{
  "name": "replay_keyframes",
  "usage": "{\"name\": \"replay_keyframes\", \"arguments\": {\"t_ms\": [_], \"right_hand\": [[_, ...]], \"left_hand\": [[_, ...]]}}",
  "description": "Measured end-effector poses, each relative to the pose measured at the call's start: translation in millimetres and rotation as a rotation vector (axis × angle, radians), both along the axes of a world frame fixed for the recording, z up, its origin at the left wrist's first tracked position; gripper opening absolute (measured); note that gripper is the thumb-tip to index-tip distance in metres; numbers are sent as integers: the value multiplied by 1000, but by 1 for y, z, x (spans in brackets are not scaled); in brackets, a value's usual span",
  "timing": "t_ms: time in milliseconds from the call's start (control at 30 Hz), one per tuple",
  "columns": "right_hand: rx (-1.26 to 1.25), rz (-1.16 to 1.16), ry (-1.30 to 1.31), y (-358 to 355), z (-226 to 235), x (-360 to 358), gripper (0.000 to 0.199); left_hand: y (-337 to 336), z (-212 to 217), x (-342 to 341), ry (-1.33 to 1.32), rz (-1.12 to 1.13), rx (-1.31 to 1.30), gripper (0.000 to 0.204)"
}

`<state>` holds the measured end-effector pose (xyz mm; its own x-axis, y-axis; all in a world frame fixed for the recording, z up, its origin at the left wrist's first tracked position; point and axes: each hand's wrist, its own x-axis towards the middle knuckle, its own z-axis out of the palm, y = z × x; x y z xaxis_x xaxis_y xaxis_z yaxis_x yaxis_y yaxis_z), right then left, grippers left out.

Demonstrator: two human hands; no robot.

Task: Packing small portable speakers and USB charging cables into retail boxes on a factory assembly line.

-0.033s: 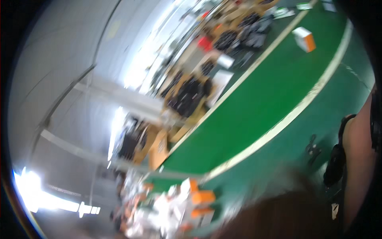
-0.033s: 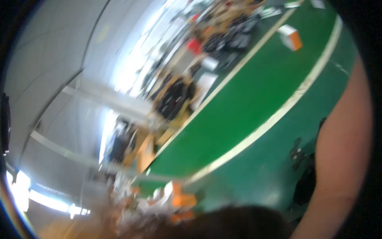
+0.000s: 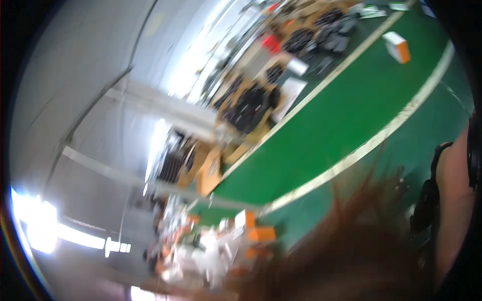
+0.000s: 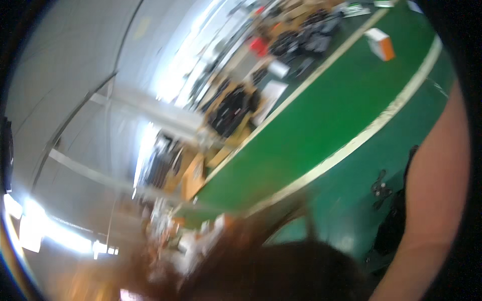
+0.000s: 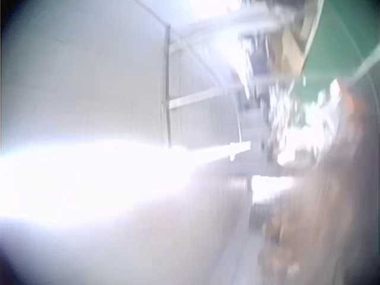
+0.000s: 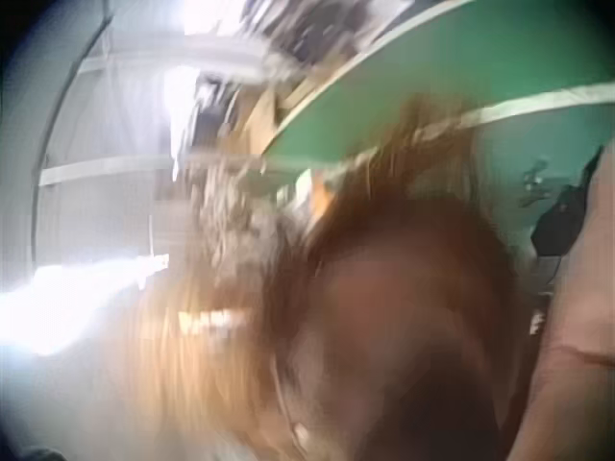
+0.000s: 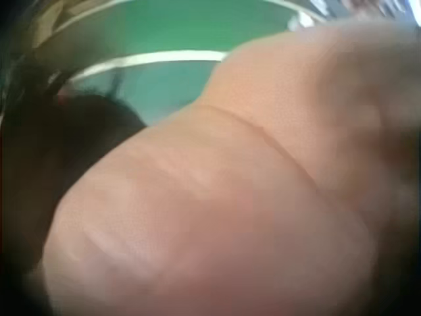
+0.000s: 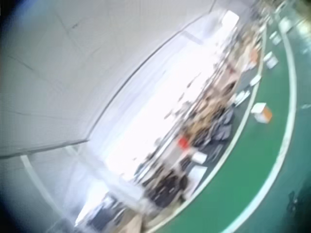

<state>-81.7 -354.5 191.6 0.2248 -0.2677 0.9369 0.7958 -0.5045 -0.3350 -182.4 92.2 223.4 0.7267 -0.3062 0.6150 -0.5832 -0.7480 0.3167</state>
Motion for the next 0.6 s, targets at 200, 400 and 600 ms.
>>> {"name": "replay_keyframes", "arguments": {"t_ms": [200,400,600], "right_hand": [[49,194,-23,41,7,6,132],[-23,110,12,45,12,3,130],[-273,93,63,22,45,1,129]], "left_hand": [[-14,50,-111,60,-35,33,18],[-1,80,-96,161,-354,-48,16],[1,68,-93,196,-629,-303,19]]}}
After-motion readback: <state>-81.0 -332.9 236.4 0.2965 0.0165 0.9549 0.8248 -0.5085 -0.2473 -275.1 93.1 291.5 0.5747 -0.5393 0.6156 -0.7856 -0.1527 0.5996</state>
